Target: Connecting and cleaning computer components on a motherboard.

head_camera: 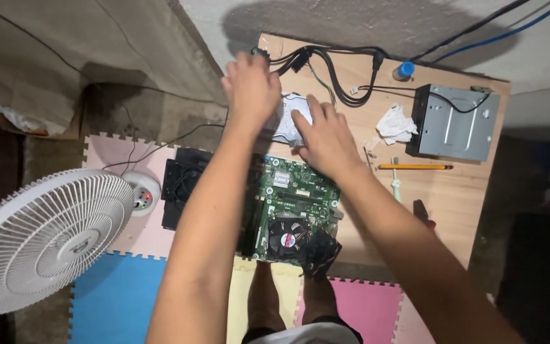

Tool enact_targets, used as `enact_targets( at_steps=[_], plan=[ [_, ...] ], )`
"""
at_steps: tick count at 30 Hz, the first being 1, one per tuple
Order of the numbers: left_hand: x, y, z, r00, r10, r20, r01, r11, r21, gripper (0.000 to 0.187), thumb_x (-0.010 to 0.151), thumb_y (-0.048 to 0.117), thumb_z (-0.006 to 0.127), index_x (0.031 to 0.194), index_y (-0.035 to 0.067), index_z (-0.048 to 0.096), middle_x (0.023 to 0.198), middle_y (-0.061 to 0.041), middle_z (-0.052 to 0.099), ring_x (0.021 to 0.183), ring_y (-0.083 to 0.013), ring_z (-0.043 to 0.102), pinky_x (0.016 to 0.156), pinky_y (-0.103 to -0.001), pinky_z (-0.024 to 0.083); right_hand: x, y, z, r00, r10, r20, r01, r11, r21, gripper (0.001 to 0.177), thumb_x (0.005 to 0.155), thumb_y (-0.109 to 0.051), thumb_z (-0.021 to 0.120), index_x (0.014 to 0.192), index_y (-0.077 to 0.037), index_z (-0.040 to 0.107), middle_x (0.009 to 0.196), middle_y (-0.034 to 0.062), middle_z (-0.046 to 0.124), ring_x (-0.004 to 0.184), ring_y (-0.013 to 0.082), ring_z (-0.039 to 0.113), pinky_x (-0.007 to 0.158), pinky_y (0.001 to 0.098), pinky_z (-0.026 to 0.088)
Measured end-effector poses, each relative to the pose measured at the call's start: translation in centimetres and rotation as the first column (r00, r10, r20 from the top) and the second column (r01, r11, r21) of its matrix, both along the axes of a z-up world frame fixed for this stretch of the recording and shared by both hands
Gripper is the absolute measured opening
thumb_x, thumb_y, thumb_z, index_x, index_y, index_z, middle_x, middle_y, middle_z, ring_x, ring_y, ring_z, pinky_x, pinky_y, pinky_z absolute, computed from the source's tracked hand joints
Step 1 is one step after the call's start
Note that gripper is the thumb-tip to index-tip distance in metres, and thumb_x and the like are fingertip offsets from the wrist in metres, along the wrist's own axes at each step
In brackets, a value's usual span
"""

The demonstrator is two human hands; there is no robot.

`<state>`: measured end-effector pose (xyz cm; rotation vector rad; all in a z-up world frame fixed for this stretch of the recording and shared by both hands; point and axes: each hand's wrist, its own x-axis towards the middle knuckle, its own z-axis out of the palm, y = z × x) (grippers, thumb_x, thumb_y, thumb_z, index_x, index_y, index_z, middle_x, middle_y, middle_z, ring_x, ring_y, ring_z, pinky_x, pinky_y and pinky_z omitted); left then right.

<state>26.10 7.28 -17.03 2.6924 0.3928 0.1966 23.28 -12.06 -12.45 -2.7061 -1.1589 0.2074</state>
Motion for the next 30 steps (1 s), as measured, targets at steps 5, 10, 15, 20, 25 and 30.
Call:
enact_targets(
  at_steps=[5, 10, 15, 20, 25, 30],
  plan=[
    [0.0, 0.0, 2.4, 0.979, -0.022, 0.203, 0.016, 0.999, 0.028, 0.043, 0.082, 0.025, 0.073, 0.118, 0.003, 0.065, 0.119, -0.022, 0.057, 0.112, -0.0404, 0.051, 0.089, -0.056, 0.042, -1.1, -0.1, 0.2, 0.999, -0.044, -0.022, 0.043, 0.999, -0.019, 0.085, 0.067, -0.028, 0.089, 0.142, -0.012, 0.052, 0.148, 0.0275, 0.042, 0.120, 0.0444, 0.053, 0.093, 0.0512, 0.048],
    [3.7, -3.9, -0.7, 0.955, -0.295, -0.003, 0.295, 0.955, -0.036, 0.032, 0.096, 0.025, 0.066, 0.123, 0.009, 0.066, 0.126, -0.018, 0.057, 0.123, -0.0377, 0.049, 0.100, -0.055, 0.042, -1.7, -0.4, 0.0, 0.992, -0.092, -0.088, 0.090, 0.995, -0.034, 0.085, 0.066, -0.022, 0.089, 0.141, -0.010, 0.051, 0.150, 0.0306, 0.038, 0.117, 0.0461, 0.056, 0.093, 0.0494, 0.050],
    [5.8, -5.4, -0.7, 0.749, -0.623, -0.225, 0.645, 0.608, 0.463, 0.024, 0.097, 0.026, 0.059, 0.111, 0.013, 0.074, 0.144, -0.013, 0.055, 0.138, -0.0335, 0.043, 0.112, -0.053, 0.037, -1.9, -0.6, 0.0, 0.977, -0.091, -0.192, 0.104, 0.993, 0.057, 0.083, 0.065, -0.014, 0.087, 0.139, -0.006, 0.050, 0.152, 0.0314, 0.034, 0.123, 0.0468, 0.054, 0.100, 0.0476, 0.050],
    [5.0, -2.5, 1.2, 0.727, -0.658, -0.196, 0.641, 0.546, 0.540, 0.029, 0.094, 0.027, 0.059, 0.115, 0.010, 0.070, 0.130, -0.012, 0.061, 0.129, -0.0328, 0.051, 0.107, -0.057, 0.039, -1.9, -1.3, -0.2, 0.967, -0.100, -0.234, 0.115, 0.992, 0.051, 0.081, 0.067, -0.012, 0.086, 0.140, -0.008, 0.050, 0.154, 0.0294, 0.032, 0.123, 0.0452, 0.054, 0.097, 0.0478, 0.051],
    [0.0, 2.1, 8.2, 0.838, -0.534, -0.116, 0.526, 0.732, 0.432, 0.037, 0.098, 0.034, 0.062, 0.122, 0.007, 0.065, 0.111, -0.017, 0.067, 0.110, -0.0362, 0.061, 0.097, -0.057, 0.044, -1.1, -0.5, 0.7, 0.963, -0.119, -0.243, 0.138, 0.989, 0.062, 0.079, 0.068, -0.016, 0.086, 0.138, -0.010, 0.051, 0.154, 0.0290, 0.031, 0.124, 0.0454, 0.054, 0.094, 0.0479, 0.053],
    [-3.2, 3.3, 9.4, 0.890, -0.448, -0.086, 0.456, 0.872, 0.179, 0.031, 0.080, 0.015, 0.069, 0.109, 0.009, 0.061, 0.105, -0.014, 0.067, 0.104, -0.0368, 0.060, 0.081, -0.052, 0.048, -1.3, 1.0, 2.4, 0.956, -0.119, -0.268, 0.138, 0.989, 0.052, 0.080, 0.070, -0.018, 0.084, 0.143, -0.020, 0.051, 0.150, 0.0230, 0.037, 0.123, 0.0438, 0.057, 0.094, 0.0483, 0.054]
  ],
)
